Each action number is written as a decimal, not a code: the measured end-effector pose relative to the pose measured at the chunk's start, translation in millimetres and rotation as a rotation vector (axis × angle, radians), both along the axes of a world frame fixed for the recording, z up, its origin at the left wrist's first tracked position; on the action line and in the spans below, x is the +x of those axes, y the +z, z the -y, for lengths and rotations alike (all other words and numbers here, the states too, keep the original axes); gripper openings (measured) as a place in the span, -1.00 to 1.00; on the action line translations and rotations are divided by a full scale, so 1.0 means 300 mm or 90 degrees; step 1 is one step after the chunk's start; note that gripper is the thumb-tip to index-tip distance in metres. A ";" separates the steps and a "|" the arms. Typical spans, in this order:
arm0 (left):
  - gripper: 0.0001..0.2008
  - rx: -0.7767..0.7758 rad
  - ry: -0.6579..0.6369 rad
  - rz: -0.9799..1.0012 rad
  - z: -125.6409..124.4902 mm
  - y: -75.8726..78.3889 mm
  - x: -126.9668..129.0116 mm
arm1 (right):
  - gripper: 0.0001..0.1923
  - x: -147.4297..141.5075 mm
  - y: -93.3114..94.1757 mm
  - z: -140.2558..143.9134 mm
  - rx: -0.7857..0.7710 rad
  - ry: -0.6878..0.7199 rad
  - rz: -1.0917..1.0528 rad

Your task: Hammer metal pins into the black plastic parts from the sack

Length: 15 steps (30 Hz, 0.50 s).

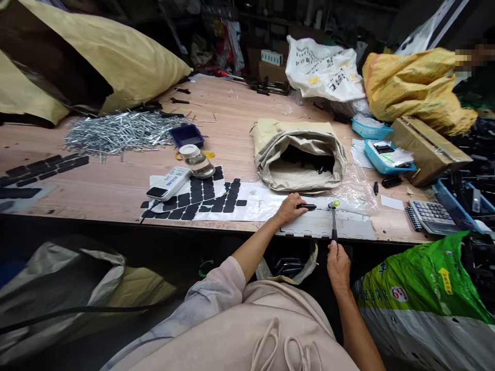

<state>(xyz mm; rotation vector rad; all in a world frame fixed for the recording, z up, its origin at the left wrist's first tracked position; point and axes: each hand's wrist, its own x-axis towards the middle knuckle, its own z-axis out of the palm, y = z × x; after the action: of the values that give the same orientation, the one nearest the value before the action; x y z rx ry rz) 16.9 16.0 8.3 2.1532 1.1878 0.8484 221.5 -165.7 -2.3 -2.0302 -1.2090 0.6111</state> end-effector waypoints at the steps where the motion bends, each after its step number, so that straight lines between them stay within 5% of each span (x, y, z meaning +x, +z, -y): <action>1: -0.83 0.021 0.002 0.010 0.009 0.009 -0.002 | -0.31 0.012 -0.011 -0.003 -0.008 -0.002 0.000; 7: -0.69 0.135 -0.045 0.020 0.243 0.047 -0.045 | -0.31 0.039 -0.053 -0.007 -0.012 0.001 -0.008; 11: -0.68 0.112 -0.159 -0.049 0.451 -0.028 -0.085 | -0.32 0.044 -0.072 -0.004 -0.012 0.007 -0.015; 15: -0.78 -0.028 -0.090 -0.188 0.539 -0.110 -0.114 | -0.33 0.041 -0.082 -0.005 -0.018 0.000 -0.017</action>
<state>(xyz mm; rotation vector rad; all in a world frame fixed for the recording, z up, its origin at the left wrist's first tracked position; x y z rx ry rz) -17.5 -145.6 -24.8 2.3503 1.1615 0.4510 233.9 -164.1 -26.9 -2.0395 -1.1906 0.6559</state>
